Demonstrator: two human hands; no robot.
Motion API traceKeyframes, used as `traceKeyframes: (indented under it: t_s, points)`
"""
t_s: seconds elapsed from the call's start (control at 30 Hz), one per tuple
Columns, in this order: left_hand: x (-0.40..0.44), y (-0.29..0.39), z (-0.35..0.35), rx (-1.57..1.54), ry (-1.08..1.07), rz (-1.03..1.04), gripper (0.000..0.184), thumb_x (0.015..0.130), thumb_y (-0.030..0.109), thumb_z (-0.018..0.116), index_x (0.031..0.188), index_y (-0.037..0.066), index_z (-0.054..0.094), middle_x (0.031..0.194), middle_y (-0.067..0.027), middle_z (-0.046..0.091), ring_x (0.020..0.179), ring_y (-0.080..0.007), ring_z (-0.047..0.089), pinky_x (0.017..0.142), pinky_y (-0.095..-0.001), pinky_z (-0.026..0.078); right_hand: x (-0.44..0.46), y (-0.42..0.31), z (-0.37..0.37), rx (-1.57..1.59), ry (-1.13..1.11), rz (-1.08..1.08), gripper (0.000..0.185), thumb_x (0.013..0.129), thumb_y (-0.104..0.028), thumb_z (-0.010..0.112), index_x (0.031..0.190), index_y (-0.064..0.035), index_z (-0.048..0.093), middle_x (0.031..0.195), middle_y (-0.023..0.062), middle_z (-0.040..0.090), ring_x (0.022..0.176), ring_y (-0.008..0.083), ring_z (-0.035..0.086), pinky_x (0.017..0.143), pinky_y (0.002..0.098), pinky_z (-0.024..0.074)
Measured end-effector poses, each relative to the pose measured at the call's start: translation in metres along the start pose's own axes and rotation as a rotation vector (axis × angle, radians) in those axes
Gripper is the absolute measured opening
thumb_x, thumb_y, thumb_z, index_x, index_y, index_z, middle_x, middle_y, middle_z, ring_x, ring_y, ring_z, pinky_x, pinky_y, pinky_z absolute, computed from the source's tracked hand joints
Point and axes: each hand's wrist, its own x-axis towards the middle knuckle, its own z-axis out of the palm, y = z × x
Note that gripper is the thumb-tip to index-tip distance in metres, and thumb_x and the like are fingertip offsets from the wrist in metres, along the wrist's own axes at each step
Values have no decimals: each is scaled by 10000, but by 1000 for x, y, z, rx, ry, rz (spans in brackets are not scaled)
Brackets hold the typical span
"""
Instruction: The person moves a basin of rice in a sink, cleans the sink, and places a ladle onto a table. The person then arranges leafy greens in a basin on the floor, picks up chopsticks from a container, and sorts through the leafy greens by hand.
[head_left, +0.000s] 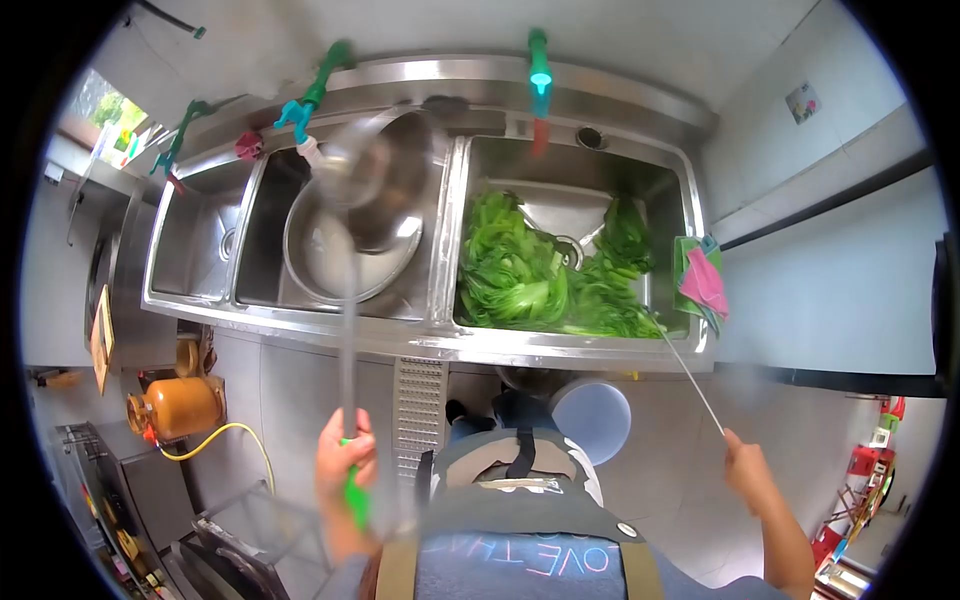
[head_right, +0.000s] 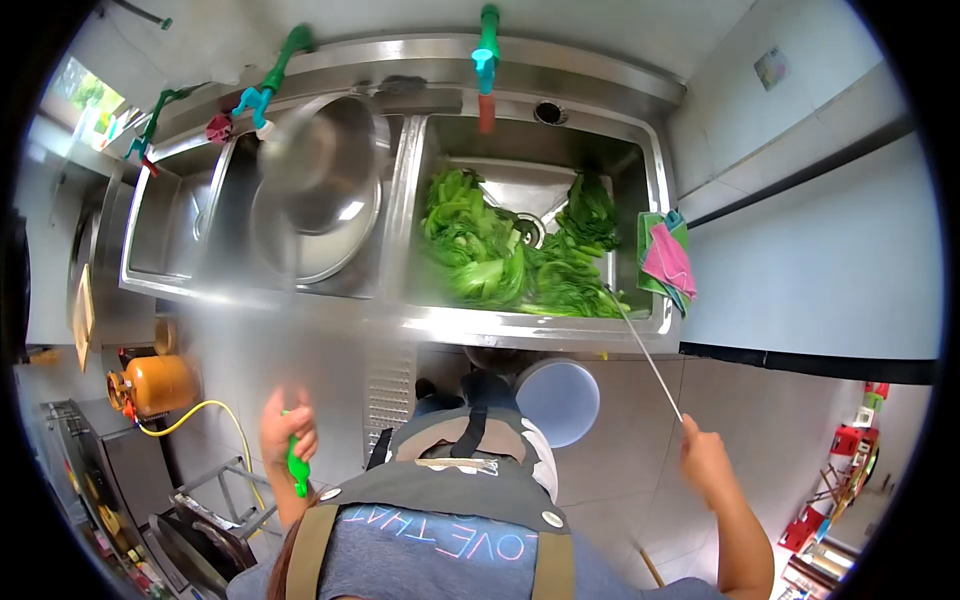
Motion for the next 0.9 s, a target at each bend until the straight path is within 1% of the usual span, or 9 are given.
traceKeyframes:
  t_s: [0.07, 0.1, 0.3, 0.4, 0.47, 0.5, 0.6, 0.7, 0.9]
  points:
    - [5, -2, 21, 108, 5, -134, 267, 717, 102, 627, 899, 60, 435, 573, 17, 414, 374, -43, 365, 311, -192, 277, 7, -21, -27, 526, -31, 219, 408, 782, -90, 559, 1184, -122, 494, 653, 154, 586, 520, 308, 533, 545, 383, 452]
    - [13, 42, 9, 245, -34, -121, 242, 732, 113, 620, 883, 62, 437, 569, 27, 408, 382, -34, 360, 314, -194, 277, 26, -64, 17, 527, 93, 91, 399, 782, -86, 556, 1176, -118, 499, 657, 157, 583, 515, 309, 524, 540, 378, 447]
    - [131, -34, 72, 494, -367, -178, 108, 772, 98, 518, 831, 30, 460, 537, -6, 437, 371, -82, 422, 314, -230, 346, 114, -38, 54, 154, 563, -71, 372, 777, -106, 560, 1146, -116, 515, 699, 177, 588, 622, 357, 554, 608, 431, 435]
    - [159, -47, 79, 940, -206, -22, 189, 721, 116, 515, 839, -21, 460, 560, -126, 542, 427, -174, 541, 359, -313, 429, 144, -74, 75, 197, 520, -88, 324, 766, -126, 570, 1087, -94, 544, 755, 192, 582, 729, 379, 550, 678, 448, 423]
    - [178, -89, 65, 1248, -158, 278, 233, 707, 100, 488, 878, -58, 465, 732, -241, 577, 708, -350, 595, 629, -427, 476, 158, -74, 103, 198, 424, -144, 306, 758, -127, 576, 1057, -66, 551, 824, 198, 568, 784, 369, 540, 697, 434, 421]
    - [168, -75, 73, 1311, -168, 145, 245, 703, 95, 471, 896, -56, 473, 821, -263, 566, 810, -387, 565, 724, -451, 446, 155, -80, 103, 190, 340, -138, 301, 755, -125, 577, 1045, -48, 553, 879, 201, 560, 822, 358, 536, 706, 427, 419]
    - [178, -92, 65, 1360, -219, 252, 273, 722, 142, 481, 913, -53, 482, 921, -256, 486, 842, -391, 530, 738, -445, 435, 161, -88, 92, -75, 408, -109, 267, 768, -88, 558, 1026, -22, 555, 952, 183, 538, 858, 321, 523, 725, 409, 413]
    - [186, -77, 40, 1328, -243, 381, 286, 724, 180, 515, 887, -54, 499, 905, -247, 477, 848, -383, 513, 752, -438, 426, 151, -161, 42, 47, 836, -481, 224, 787, -60, 536, 1002, 2, 555, 995, 161, 509, 877, 287, 508, 730, 373, 413]
    - [239, 4, -116, 1242, 150, 362, 246, 710, 156, 555, 829, -58, 526, 934, -242, 490, 874, -384, 485, 772, -435, 407, 131, -400, -12, 687, 478, -848, 244, 840, -141, 529, 1034, 5, 562, 930, 90, 568, 806, 158, 529, 688, 243, 421]
